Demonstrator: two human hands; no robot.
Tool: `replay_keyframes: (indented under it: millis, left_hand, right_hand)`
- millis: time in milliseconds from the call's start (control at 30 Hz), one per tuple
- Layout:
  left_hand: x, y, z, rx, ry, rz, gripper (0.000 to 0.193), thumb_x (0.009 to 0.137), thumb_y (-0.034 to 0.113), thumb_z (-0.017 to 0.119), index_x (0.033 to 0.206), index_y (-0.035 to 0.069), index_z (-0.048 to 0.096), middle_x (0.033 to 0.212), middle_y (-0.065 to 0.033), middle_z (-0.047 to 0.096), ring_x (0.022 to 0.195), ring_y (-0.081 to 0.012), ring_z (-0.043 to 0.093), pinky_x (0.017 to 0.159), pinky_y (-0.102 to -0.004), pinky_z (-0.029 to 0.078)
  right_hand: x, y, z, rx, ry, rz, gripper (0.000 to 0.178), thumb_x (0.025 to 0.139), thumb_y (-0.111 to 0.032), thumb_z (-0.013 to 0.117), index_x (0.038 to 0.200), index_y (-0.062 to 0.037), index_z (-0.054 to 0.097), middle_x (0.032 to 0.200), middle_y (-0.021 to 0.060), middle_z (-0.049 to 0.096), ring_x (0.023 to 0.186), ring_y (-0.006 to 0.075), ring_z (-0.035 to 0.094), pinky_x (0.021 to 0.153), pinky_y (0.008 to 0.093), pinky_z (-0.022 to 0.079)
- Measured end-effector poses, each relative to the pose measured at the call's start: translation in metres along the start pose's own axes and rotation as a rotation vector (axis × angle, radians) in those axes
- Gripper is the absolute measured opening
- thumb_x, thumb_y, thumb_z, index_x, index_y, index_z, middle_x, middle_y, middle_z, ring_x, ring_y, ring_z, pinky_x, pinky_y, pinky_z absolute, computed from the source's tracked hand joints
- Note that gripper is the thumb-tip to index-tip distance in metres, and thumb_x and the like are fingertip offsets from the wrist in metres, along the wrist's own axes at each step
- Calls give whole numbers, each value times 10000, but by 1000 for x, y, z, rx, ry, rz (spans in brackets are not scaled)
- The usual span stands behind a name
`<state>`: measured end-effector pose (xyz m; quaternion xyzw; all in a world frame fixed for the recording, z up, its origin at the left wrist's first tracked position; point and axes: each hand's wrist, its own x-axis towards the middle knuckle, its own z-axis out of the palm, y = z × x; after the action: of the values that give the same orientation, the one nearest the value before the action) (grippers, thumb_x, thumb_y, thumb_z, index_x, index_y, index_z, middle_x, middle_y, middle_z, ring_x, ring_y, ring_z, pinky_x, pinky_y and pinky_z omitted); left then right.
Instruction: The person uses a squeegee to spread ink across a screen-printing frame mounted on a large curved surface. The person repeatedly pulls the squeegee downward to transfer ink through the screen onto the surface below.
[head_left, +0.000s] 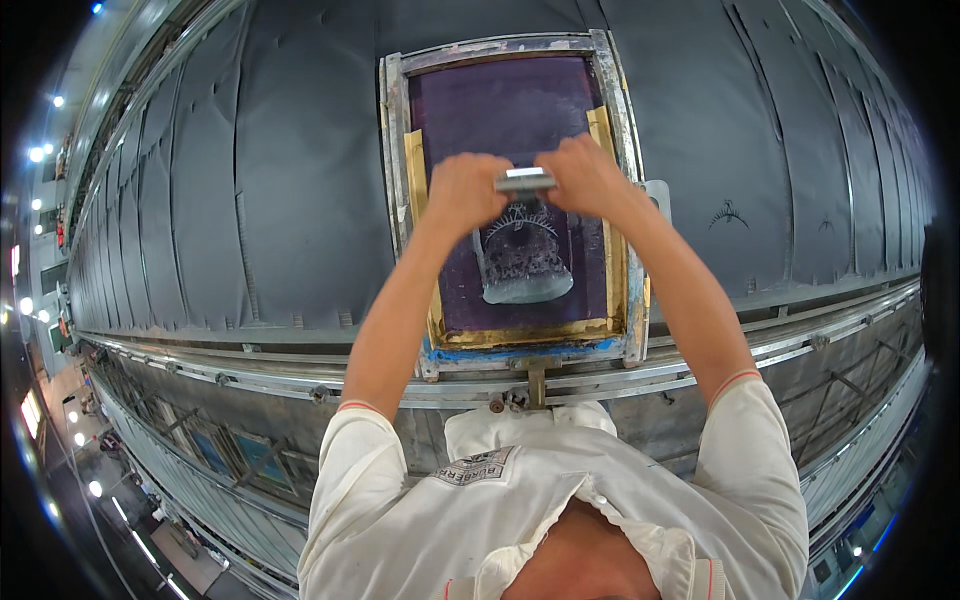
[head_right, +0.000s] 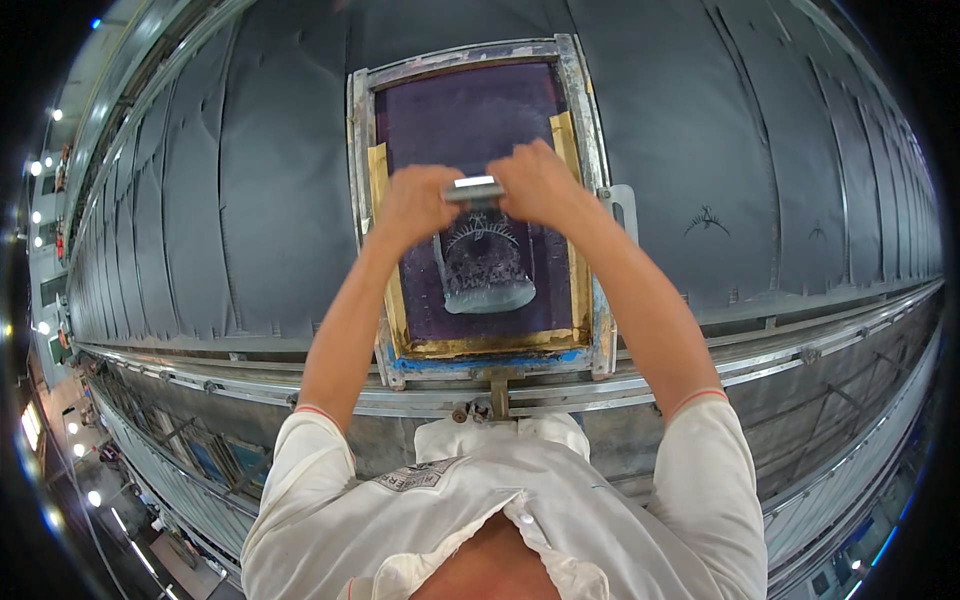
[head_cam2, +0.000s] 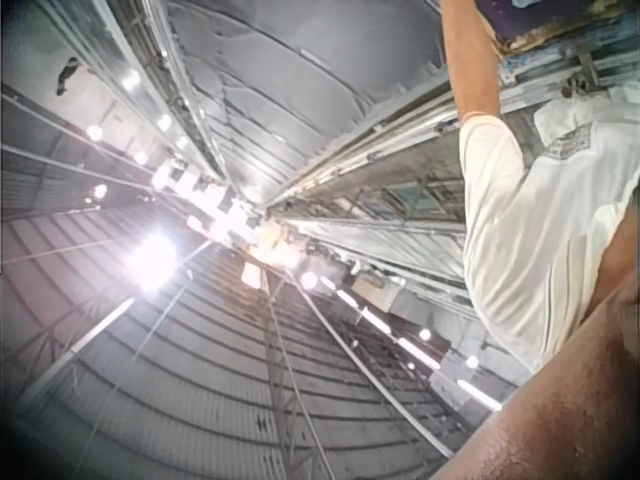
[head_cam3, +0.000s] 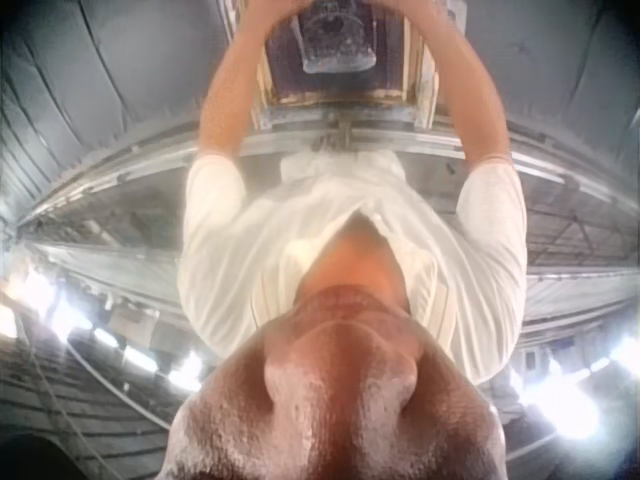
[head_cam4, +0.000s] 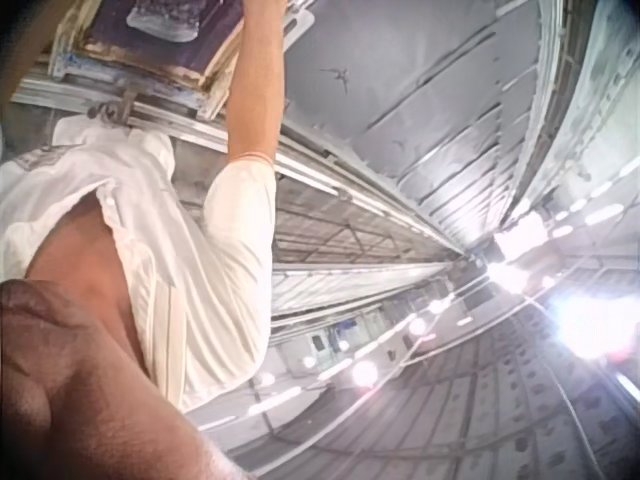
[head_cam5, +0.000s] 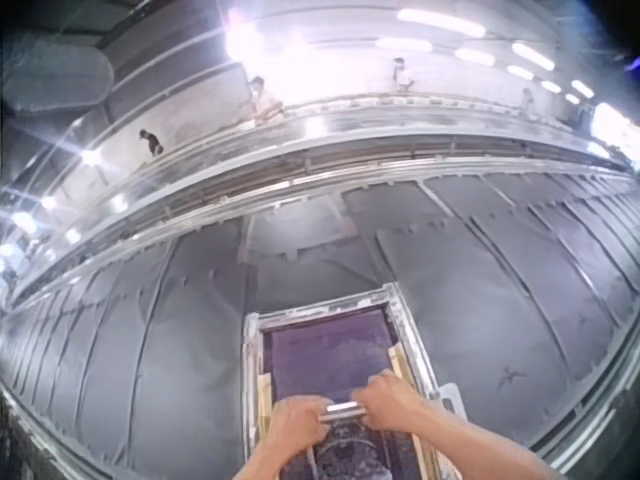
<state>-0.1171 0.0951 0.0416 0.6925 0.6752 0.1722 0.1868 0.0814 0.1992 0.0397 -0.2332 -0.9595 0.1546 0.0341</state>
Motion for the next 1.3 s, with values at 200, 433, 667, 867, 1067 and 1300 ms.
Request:
replay_keyframes:
  millis: [200, 433, 667, 867, 1067, 1300]
  left_hand:
    - [15, -5, -9, 23, -17, 0, 137, 755, 236, 784, 877, 178, 762, 814, -100, 735, 811, -344, 709, 713, -469, 549]
    - [-95, 28, 40, -102, 50, 55, 183, 737, 121, 774, 914, 165, 763, 895, -75, 730, 856, -334, 692, 760, -446, 544]
    - [-39, 2, 38, -97, 24, 70, 200, 758, 165, 788, 956, 135, 777, 924, -78, 739, 899, -352, 688, 781, -452, 535]
    - [-7, -13, 6, 0, 141, 31, 229, 763, 174, 769, 985, 117, 776, 1002, -105, 747, 977, -348, 667, 859, -465, 511]
    - [-252, 179, 127, 222, 436, 171, 419, 677, 2, 720, 1081, 115, 725, 1121, -35, 739, 969, -266, 663, 818, -418, 484]
    - [-251, 178, 99, 78, 407, 135, 386, 656, 13, 750, 1028, 110, 722, 1030, -4, 707, 968, -220, 634, 873, -385, 449]
  right_hand:
    - [15, -1, -12, 99, -107, 111, 206, 791, -221, 784, 886, -67, 687, 882, 189, 723, 900, 402, 676, 845, 508, 512]
    - [-82, -64, 10, 307, -142, 175, 337, 815, -241, 813, 1087, -71, 709, 1063, 146, 734, 1086, 345, 640, 962, 479, 482]
    - [-104, 64, 33, 148, 659, 789, 418, 944, -370, 731, 1232, -70, 691, 1061, 145, 744, 1015, 324, 675, 915, 426, 512]
    - [-92, 63, 47, 490, 615, 935, 380, 968, -393, 673, 1109, -41, 694, 1009, 196, 733, 925, 378, 692, 859, 461, 527]
    - [-262, 22, 0, 620, 784, 790, 327, 976, -352, 682, 1067, -39, 698, 829, 124, 695, 747, 246, 648, 730, 391, 508]
    - [-255, 16, -13, 878, 742, 794, 261, 1001, -297, 666, 1040, -39, 689, 745, 34, 614, 641, 110, 532, 602, 329, 433]
